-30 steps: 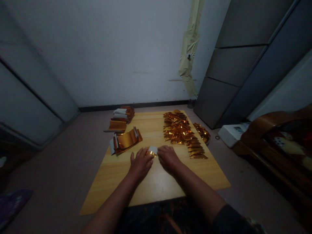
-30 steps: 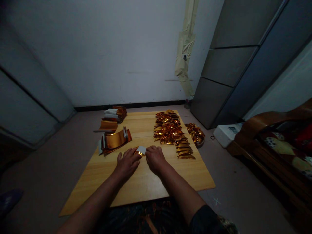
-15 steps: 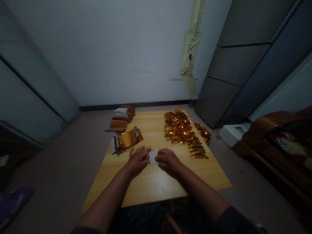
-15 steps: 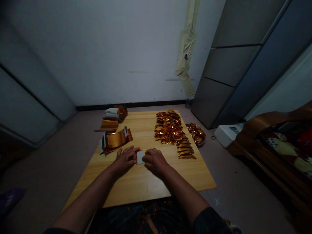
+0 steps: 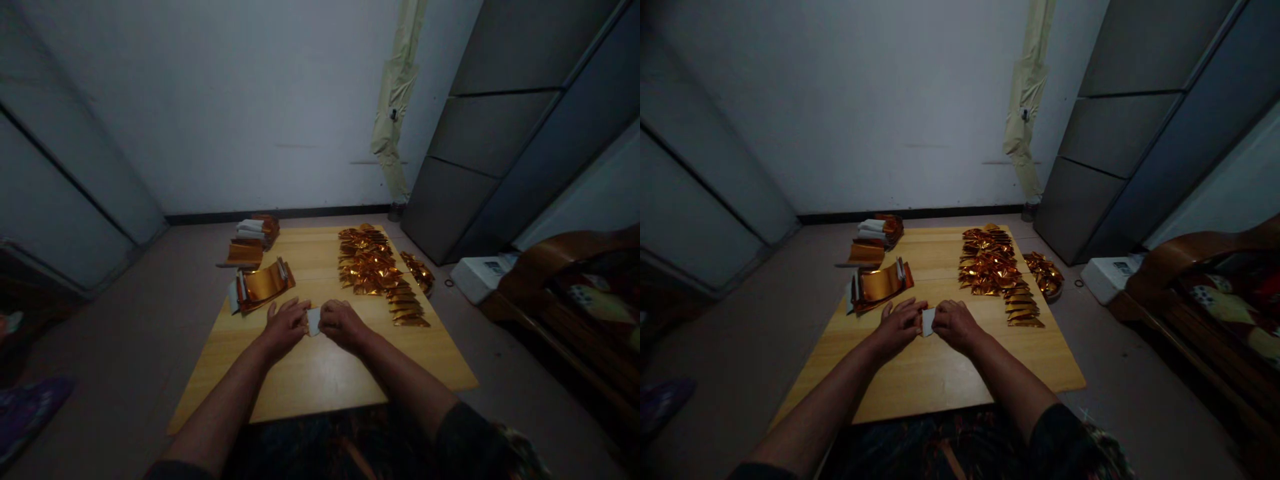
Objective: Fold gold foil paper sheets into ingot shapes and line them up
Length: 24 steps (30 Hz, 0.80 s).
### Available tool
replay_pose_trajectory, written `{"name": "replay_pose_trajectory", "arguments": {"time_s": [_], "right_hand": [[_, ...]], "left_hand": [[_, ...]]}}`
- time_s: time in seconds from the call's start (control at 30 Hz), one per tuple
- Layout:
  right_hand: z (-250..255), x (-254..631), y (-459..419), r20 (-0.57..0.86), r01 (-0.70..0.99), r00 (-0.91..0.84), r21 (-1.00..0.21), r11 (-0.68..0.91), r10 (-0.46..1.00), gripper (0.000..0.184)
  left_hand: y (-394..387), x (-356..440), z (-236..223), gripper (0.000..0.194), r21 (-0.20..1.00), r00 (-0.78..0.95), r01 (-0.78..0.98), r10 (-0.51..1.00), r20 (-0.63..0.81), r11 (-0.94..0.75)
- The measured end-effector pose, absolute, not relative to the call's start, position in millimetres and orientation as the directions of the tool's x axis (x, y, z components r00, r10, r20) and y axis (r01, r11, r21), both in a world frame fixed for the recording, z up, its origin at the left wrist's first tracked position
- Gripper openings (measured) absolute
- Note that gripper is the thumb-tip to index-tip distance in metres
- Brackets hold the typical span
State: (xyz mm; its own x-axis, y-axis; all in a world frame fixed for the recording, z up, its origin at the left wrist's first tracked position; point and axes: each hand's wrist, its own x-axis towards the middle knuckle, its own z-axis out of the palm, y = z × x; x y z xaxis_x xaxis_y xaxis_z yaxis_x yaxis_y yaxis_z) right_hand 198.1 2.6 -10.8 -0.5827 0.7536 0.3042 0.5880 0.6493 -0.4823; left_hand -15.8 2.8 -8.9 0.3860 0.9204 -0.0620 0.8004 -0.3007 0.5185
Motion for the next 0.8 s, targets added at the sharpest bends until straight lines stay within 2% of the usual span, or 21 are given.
{"name": "replay_pose_trajectory", "arguments": {"time_s": [0.1,0.27,0.4,0.5,0.63,0.8], "right_hand": [[-9.3,195.3,1.4,0.313,0.522,-0.600,-0.545,0.656,0.737,0.013],[-6.3,192.2,-1.4,0.336,0.338,-0.568,-0.737,0.585,0.752,0.018],[-12.6,194.6,1.4,0.380,0.240,-0.558,-0.777,0.582,0.738,0.029],[-17.2,197.2,6.0,0.394,0.167,-0.556,-0.809,0.563,0.732,0.025],[-14.1,198.3,11.5,0.282,0.170,-0.574,-0.877,0.449,0.769,0.012],[-3.3,194.6,16.2,0.153,0.249,-0.596,-0.898,0.362,0.788,0.011]], "left_hand": [[2.5,-16.2,-9.2,0.008,0.530,0.386,0.792,0.921,-0.050,-0.303],[1.0,-15.8,-6.9,0.007,0.539,0.384,0.787,0.922,-0.045,-0.302],[1.3,-15.6,-7.7,0.006,0.538,0.383,0.789,0.922,-0.053,-0.297],[1.4,-15.9,-9.3,0.006,0.543,0.374,0.788,0.926,-0.046,-0.291],[1.9,-17.0,-10.2,0.004,0.547,0.383,0.784,0.922,-0.054,-0.294],[2.1,-17.3,-10.1,0.004,0.540,0.380,0.788,0.924,-0.049,-0.296]]}}
